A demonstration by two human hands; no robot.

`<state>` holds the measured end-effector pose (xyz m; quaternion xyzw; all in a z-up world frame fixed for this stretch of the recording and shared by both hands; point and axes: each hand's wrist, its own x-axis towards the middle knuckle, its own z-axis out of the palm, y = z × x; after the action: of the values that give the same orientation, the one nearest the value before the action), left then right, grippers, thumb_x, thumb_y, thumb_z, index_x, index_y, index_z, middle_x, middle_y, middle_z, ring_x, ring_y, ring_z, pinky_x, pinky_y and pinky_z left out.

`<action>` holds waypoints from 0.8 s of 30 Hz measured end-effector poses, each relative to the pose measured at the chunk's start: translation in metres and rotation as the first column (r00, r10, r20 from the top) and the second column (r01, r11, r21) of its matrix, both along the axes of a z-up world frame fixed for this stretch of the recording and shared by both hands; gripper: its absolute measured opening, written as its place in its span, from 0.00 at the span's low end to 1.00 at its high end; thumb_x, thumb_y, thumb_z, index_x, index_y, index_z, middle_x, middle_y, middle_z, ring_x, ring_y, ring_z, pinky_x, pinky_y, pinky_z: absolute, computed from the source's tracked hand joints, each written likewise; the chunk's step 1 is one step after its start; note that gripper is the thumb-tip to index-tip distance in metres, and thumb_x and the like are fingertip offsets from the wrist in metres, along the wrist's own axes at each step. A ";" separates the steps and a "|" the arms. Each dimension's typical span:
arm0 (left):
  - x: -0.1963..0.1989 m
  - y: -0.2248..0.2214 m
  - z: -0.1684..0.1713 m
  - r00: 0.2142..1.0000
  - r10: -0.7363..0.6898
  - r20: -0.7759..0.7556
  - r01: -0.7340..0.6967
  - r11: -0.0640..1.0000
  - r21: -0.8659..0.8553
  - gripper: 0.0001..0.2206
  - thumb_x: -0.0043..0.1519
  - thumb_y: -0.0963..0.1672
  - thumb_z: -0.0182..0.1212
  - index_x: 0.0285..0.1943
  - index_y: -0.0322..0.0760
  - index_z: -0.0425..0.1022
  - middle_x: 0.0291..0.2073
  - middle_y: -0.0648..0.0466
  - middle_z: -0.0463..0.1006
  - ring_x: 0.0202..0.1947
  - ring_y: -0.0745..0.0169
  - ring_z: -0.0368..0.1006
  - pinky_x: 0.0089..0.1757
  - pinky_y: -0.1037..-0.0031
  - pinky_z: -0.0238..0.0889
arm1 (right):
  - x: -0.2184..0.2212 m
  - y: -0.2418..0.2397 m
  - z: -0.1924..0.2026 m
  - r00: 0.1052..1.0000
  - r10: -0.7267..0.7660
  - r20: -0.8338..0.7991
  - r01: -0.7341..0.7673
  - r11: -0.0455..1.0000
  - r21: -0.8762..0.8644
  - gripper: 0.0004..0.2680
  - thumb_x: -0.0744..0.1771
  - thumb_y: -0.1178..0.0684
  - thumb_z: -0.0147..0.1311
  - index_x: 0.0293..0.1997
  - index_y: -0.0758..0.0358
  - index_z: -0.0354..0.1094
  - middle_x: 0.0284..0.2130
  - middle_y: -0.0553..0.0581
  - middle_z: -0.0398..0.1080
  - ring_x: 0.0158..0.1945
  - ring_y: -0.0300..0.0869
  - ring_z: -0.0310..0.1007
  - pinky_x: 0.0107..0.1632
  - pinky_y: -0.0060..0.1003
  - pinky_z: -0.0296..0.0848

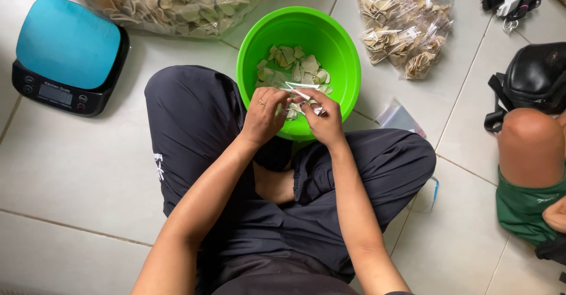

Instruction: Packaging small dried chips into plastic bags and weighing them on a digital scale.

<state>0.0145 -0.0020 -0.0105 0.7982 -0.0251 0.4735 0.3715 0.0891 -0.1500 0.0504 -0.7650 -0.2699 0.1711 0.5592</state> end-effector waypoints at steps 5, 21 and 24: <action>-0.009 0.008 0.020 0.966 -0.234 -0.109 0.202 0.949 -0.244 0.27 0.55 0.47 0.69 0.63 0.34 0.66 0.52 0.45 0.73 0.57 0.39 0.68 0.56 0.52 0.58 | 0.002 -0.005 -0.003 0.995 -0.087 0.051 0.087 0.996 0.009 0.16 0.64 0.71 0.48 0.53 0.62 0.76 0.35 0.59 0.78 0.29 0.32 0.67 0.32 0.25 0.64; 0.013 0.010 0.032 0.919 -0.302 -0.251 -0.009 0.623 -0.782 0.05 0.67 0.44 0.67 0.43 0.39 0.78 0.26 0.58 0.76 0.30 0.75 0.70 0.35 0.79 0.69 | 0.004 0.002 0.035 0.995 -0.023 0.097 0.021 0.999 0.027 0.22 0.63 0.57 0.72 0.64 0.56 0.70 0.32 0.59 0.76 0.16 0.24 0.49 0.20 0.20 0.54; 0.011 0.013 0.024 0.911 -0.316 -0.266 -0.036 0.580 -0.814 0.05 0.66 0.43 0.68 0.44 0.38 0.78 0.25 0.61 0.72 0.31 0.78 0.65 0.35 0.80 0.67 | 0.007 -0.011 0.019 0.997 -0.046 0.057 0.044 0.998 0.034 0.19 0.65 0.58 0.69 0.63 0.55 0.70 0.31 0.58 0.77 0.14 0.25 0.50 0.18 0.20 0.54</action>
<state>0.0256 0.0111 0.0133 0.6150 0.1999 0.2362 0.7252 0.0965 -0.1608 0.0693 -0.7662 -0.2715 0.1317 0.5673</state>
